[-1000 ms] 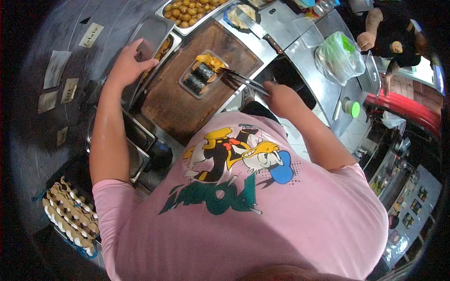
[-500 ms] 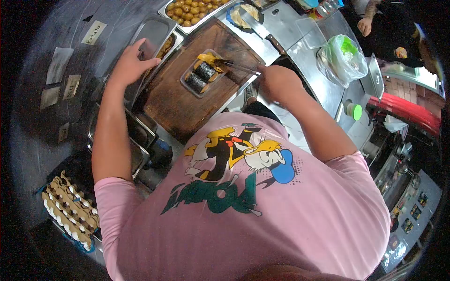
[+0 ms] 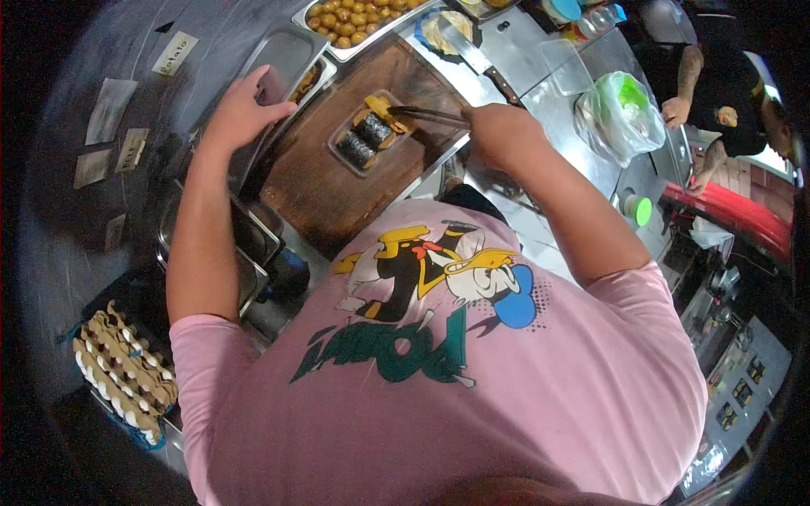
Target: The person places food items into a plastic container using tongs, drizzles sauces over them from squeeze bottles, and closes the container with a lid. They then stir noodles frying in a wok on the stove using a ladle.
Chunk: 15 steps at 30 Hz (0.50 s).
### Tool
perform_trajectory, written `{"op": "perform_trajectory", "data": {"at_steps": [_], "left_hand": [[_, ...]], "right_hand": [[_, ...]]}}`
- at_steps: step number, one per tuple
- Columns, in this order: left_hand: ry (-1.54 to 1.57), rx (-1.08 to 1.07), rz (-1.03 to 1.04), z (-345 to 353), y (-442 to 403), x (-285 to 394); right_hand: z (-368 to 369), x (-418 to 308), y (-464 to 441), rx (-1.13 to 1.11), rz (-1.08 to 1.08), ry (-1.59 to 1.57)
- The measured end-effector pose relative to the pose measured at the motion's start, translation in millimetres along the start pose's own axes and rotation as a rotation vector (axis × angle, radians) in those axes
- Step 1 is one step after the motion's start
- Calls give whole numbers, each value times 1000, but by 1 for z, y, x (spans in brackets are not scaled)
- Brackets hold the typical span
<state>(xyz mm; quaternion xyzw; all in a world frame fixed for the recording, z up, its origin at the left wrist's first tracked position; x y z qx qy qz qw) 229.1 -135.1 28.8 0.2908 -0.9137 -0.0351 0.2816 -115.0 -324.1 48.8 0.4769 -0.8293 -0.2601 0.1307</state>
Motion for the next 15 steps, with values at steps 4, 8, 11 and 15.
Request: {"op": "perform_trajectory", "data": {"at_steps": [4, 8, 11, 15], "left_hand": [[-64, 12, 0, 2, 0, 3], [-33, -11, -21, 3, -4, 5], [-26, -19, -20, 4, -5, 3], [-72, 7, 0, 5, -1, 2]], "right_hand": [[-13, 0, -6, 59, -9, 13], [-7, -12, -35, 59, -14, 38], [-17, -19, -31, -82, -62, 80], [-32, -17, -28, -112, -31, 121]]}}
Point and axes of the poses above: each hand's wrist, its own y-axis away from the middle knuckle, its own z-axis out of the palm, x = y × z, the point moved 10 cm from there along -y, towards the middle knuckle, and after that the axes turned 1 degree about y, right-handed, at the moved point
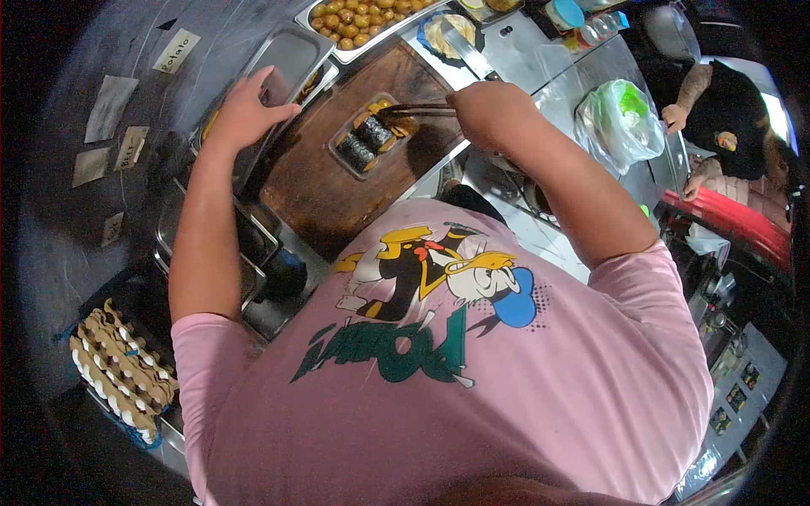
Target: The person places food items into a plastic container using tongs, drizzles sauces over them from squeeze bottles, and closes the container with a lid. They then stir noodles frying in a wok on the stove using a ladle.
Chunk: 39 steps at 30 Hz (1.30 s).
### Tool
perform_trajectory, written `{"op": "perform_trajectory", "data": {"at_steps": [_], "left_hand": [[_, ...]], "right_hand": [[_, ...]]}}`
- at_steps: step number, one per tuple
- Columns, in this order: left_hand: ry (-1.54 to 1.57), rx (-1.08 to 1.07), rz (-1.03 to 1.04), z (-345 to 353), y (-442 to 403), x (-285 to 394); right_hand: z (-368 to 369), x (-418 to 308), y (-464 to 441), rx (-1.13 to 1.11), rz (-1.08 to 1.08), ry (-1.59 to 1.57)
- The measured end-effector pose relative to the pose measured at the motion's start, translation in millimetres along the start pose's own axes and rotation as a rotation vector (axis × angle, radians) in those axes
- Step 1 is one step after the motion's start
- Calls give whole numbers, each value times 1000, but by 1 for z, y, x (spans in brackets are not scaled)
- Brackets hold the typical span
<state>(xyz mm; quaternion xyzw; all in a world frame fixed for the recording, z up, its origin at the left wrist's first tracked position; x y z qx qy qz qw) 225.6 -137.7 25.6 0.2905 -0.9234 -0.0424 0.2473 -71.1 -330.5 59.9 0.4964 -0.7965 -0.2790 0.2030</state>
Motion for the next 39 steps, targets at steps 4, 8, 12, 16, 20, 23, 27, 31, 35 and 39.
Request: {"op": "perform_trajectory", "data": {"at_steps": [4, 8, 12, 16, 20, 23, 27, 31, 35, 39], "left_hand": [[-34, 2, -22, 0, 1, 5], [-121, 92, 41, 11, -7, 6], [-270, 56, -51, 20, -6, 13], [-279, 82, -100, 23, -6, 6], [-295, 73, -141, 22, -4, 4], [-268, 40, -189, 24, -3, 3], [-274, 64, -263, 28, 3, 0], [-244, 317, -209, 17, 23, 13], [-126, 560, -205, 6, 71, 47], [42, 637, -410, 26, 137, 96]], "right_hand": [[3, 5, -17, -17, 42, 17], [0, 24, -13, -5, 31, 6], [-17, 56, 17, 62, 0, -56], [-12, 77, 39, 104, 39, -154], [9, 65, 27, 64, -55, -91], [18, 40, 2, 45, -143, -69], [19, 42, -23, 30, -182, 1], [-15, 64, -19, 58, -289, 14], [-34, 69, -35, 100, -438, 101], [-61, 51, -50, 93, -517, 278]]}}
Point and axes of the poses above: each hand's wrist, its own y-axis away from the middle knuckle, its own z-axis out of the palm, x = y × z, the point moved 10 cm from there along -y, towards the middle knuckle, and after that the axes turned 1 degree about y, right-handed, at the moved point
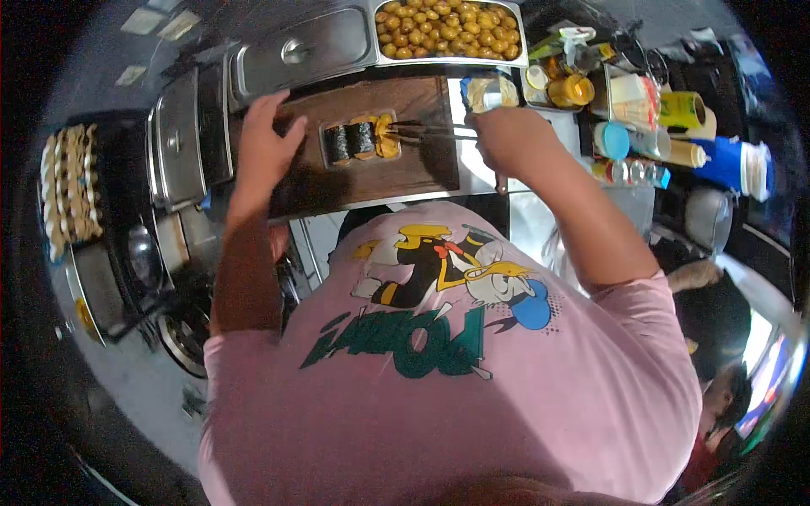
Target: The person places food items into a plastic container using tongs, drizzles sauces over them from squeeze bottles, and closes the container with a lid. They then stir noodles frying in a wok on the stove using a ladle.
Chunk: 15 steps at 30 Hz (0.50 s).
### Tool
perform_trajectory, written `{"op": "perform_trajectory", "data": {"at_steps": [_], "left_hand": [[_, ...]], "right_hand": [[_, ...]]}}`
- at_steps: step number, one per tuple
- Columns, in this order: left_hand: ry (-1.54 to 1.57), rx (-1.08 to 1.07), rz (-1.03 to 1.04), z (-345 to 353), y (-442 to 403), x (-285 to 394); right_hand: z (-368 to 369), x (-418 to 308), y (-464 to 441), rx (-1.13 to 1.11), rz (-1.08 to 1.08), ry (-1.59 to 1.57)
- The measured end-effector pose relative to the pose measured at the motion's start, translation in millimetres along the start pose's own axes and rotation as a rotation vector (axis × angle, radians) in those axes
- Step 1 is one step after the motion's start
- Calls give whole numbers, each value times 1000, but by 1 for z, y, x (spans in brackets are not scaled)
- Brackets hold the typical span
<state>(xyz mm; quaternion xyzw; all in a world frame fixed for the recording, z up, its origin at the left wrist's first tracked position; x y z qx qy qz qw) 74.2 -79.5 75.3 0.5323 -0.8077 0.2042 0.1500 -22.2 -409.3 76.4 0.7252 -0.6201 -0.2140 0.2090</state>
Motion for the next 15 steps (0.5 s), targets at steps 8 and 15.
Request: {"op": "perform_trajectory", "data": {"at_steps": [8, 15], "left_hand": [[46, -63, -486, 33, 199, -36], [-36, 51, -571, 47, 313, -30]], "right_hand": [[-56, -53, -38, -107, -297, 348], [-55, -103, -85, -94, -350, 588]]}}
Point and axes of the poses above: each hand's wrist, its own y-axis away from the middle knuckle, its own z-axis out of the palm, x = y × z, the point moved 10 cm from there along -y, towards the middle knuckle, and after that the axes turned 1 degree about y, right-handed, at the moved point
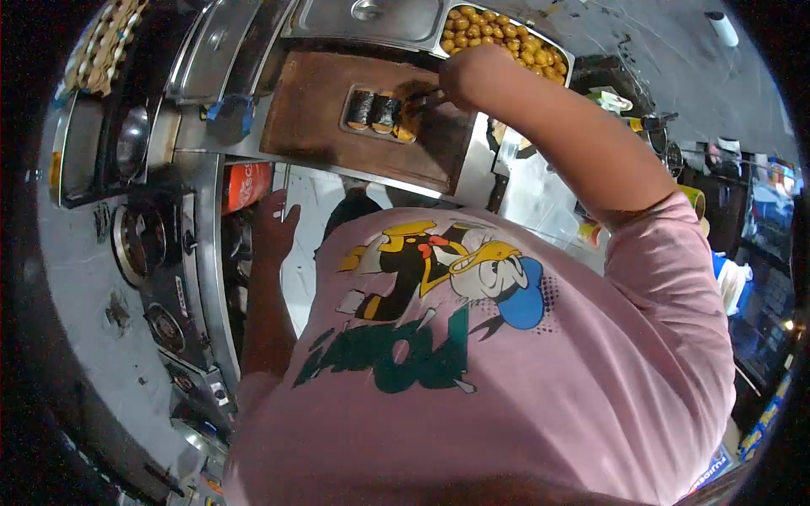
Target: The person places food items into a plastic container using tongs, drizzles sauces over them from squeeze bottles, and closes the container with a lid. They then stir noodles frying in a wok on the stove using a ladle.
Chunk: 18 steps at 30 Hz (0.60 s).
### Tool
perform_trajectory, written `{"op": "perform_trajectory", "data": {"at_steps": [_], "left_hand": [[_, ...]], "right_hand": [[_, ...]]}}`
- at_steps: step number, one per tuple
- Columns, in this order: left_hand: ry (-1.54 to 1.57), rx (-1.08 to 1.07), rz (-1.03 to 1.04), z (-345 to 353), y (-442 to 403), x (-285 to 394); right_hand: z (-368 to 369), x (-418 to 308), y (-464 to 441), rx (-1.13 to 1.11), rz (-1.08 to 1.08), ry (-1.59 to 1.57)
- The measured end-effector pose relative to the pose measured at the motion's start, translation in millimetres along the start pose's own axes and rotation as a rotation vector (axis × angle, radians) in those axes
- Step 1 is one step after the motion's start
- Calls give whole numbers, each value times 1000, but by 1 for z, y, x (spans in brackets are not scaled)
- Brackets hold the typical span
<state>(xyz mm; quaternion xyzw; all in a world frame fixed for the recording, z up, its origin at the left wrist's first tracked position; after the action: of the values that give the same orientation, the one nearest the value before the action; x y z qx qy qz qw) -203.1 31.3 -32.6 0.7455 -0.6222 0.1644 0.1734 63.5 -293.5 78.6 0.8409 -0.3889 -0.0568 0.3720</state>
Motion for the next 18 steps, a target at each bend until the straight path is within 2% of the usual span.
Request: {"op": "perform_trajectory", "data": {"at_steps": [1, 2, 7, 9, 11, 12, 15, 18], "left_hand": [[2, 6, -6, -2, 4, 0], [58, -13, -33, -2, 7, -3], [53, -66, -62, -15, 0, 0], [146, -123, -318, -24, 1, -4], [153, -95, -262, -10, -7, -35], [153, -67, -202, -12, -12, -32], [99, -49, -208, -17, -11, -32], [215, 8, -152, 3, -16, -52]], "right_hand": [[-3, -5, -5, -26, -37, 64], [7, -4, -35, 8, 33, 78], [-16, -26, -25, -38, -33, 199], [-20, -30, -31, -33, -60, 190], [-20, -24, -41, -104, 40, 113], [-22, -24, -39, -111, 40, 118], [-27, -18, -31, -77, -2, 174], [-27, -5, -33, -9, -35, 104]]}}
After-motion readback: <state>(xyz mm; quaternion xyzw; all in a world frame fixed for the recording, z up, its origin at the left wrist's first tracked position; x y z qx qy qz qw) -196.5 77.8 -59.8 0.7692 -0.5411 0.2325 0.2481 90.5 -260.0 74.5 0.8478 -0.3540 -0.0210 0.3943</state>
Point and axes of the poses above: each hand's wrist, its own y-axis away from the middle knuckle, its own z-axis out of the palm, x = y × z, the point moved 10 cm from there along -y, towards the middle knuckle, and after that the axes turned 1 degree about y, right-handed, at the moved point
